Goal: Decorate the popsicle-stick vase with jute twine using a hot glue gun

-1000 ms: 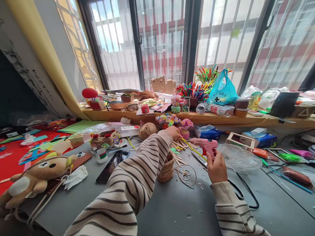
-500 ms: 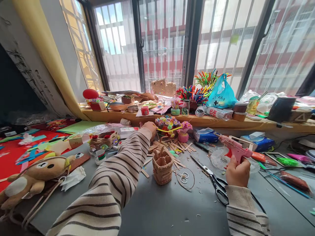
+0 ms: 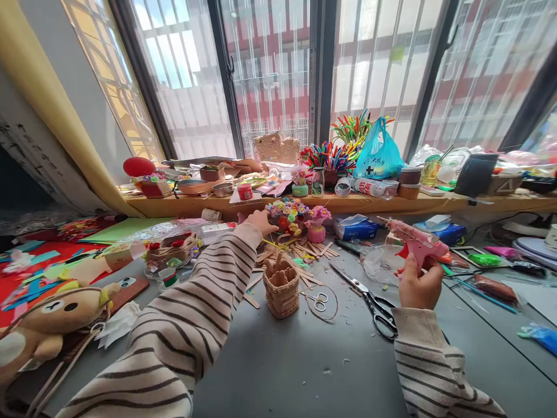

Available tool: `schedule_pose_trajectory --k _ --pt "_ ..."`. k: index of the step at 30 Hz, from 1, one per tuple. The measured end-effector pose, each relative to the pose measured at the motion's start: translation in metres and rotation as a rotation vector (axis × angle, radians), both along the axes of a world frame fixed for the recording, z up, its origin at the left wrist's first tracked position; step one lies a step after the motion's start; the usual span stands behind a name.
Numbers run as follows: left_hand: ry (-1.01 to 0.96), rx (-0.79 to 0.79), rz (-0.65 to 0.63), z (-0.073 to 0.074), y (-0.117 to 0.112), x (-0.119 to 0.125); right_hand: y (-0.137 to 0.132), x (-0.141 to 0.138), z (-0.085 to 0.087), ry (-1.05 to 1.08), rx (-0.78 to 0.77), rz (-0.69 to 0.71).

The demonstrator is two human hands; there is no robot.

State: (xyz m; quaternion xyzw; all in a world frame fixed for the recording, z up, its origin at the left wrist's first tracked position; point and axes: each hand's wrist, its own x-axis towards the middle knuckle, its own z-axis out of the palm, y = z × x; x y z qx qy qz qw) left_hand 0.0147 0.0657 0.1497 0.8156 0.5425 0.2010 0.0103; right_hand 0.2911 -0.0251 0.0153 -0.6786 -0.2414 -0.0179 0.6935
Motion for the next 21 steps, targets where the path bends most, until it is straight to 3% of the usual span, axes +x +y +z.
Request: schedule_pose_trajectory --k 3,5,8,11,14,16,18,21 --pt "0.041 0.066 0.06 0.009 -0.02 0.029 -0.002 0.001 0.003 0.018 0.043 -0.07" --pt "0.085 0.124 -0.089 0.003 -0.053 0.054 -0.004 -0.002 0.006 0.02 0.072 -0.116" --pt "0.127 0.06 -0.359 -0.035 -0.113 0.093 -0.008 -0.008 0.012 0.009 0.118 -0.156" --pt "0.158 -0.307 -0.443 -0.093 -0.152 0.126 -0.012 -0.012 0.017 0.0 0.195 -0.146" --pt "0.01 -0.437 -0.377 -0.144 -0.159 0.151 -0.013 -0.012 0.019 0.041 0.268 -0.097" --pt "-0.042 -0.503 -0.308 -0.164 -0.152 0.164 -0.013 -0.01 0.018 0.078 0.311 -0.028" --pt "-0.08 -0.559 -0.295 -0.173 -0.142 0.174 -0.012 -0.009 0.017 0.095 0.326 0.058" --pt "-0.109 -0.616 -0.312 -0.175 -0.129 0.184 -0.01 -0.011 0.015 0.101 0.308 0.185"
